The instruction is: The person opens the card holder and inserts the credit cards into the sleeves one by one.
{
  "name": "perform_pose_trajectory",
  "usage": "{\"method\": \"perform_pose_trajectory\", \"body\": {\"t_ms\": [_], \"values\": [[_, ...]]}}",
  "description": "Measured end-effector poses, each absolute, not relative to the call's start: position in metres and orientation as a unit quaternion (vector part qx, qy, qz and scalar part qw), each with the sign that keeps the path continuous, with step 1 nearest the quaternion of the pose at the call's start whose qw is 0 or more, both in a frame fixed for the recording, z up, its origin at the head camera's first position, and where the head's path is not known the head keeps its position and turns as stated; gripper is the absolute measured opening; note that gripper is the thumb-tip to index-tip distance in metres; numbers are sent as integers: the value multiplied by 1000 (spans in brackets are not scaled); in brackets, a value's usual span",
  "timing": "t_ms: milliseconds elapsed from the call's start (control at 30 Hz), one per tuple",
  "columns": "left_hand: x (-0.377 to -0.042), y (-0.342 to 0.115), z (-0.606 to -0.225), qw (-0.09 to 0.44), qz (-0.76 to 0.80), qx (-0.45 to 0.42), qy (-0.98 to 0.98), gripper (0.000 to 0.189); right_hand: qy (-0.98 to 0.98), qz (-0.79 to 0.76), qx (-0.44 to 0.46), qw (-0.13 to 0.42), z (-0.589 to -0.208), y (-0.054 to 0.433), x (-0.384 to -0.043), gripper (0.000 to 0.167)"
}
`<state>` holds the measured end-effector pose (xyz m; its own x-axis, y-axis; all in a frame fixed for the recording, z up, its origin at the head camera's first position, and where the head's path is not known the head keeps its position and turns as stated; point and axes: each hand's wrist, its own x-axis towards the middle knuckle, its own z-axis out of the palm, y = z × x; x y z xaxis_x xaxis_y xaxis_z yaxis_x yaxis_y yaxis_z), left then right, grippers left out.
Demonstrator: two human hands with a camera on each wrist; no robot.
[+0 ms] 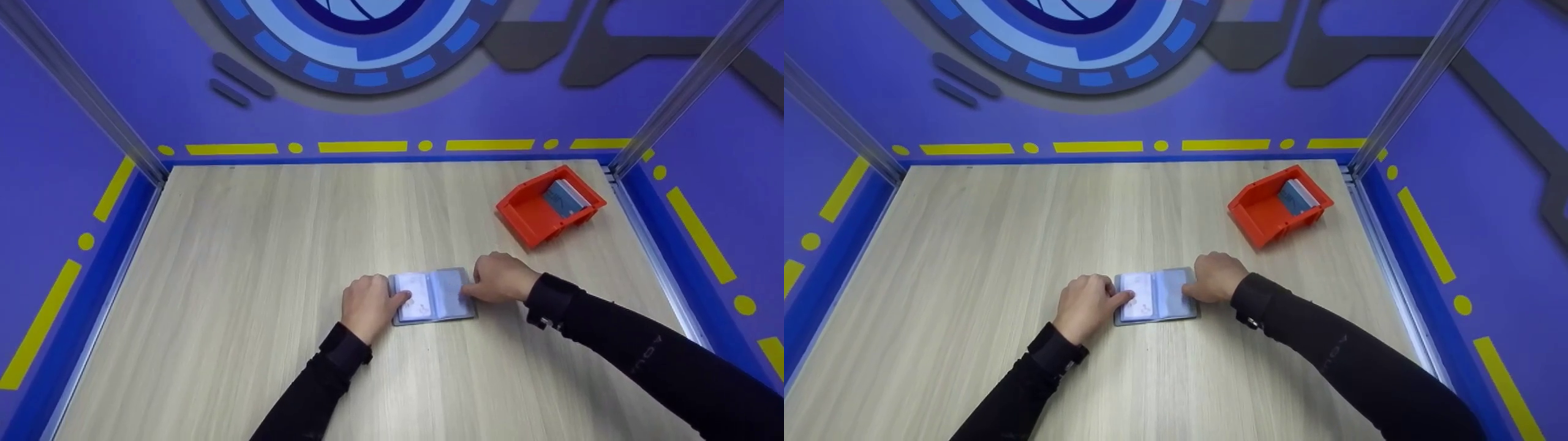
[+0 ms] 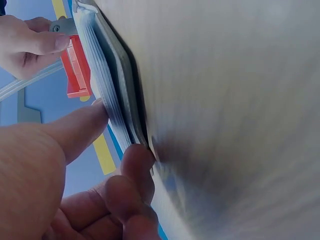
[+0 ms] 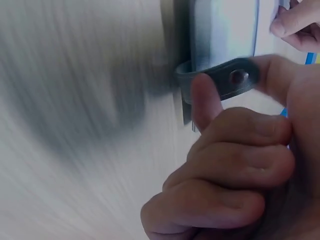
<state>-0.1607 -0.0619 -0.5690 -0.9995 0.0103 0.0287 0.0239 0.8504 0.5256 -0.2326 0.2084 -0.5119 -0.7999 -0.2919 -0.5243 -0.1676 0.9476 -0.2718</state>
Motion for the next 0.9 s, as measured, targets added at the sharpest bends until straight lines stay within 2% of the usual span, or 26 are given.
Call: {"method": "perform_pose_trajectory", "body": {"t_ms": [233, 400, 600, 900], "values": [[-161, -62, -569, 10, -275, -8, -961, 66, 937, -135, -136, 292, -497, 222, -233, 31], [-161, -61, -569, 10, -268, -15, -963, 64, 937, -155, -125, 286, -489, 232, -230, 34], [-163, -61, -569, 12, -250, -22, -968, 51, 937, -169, -105, 286, -487, 253, -228, 36], [-159, -61, -568, 23, -263, -39, -964, 38, 938, -166, -123, 280, -460, 256, -224, 39]]}}
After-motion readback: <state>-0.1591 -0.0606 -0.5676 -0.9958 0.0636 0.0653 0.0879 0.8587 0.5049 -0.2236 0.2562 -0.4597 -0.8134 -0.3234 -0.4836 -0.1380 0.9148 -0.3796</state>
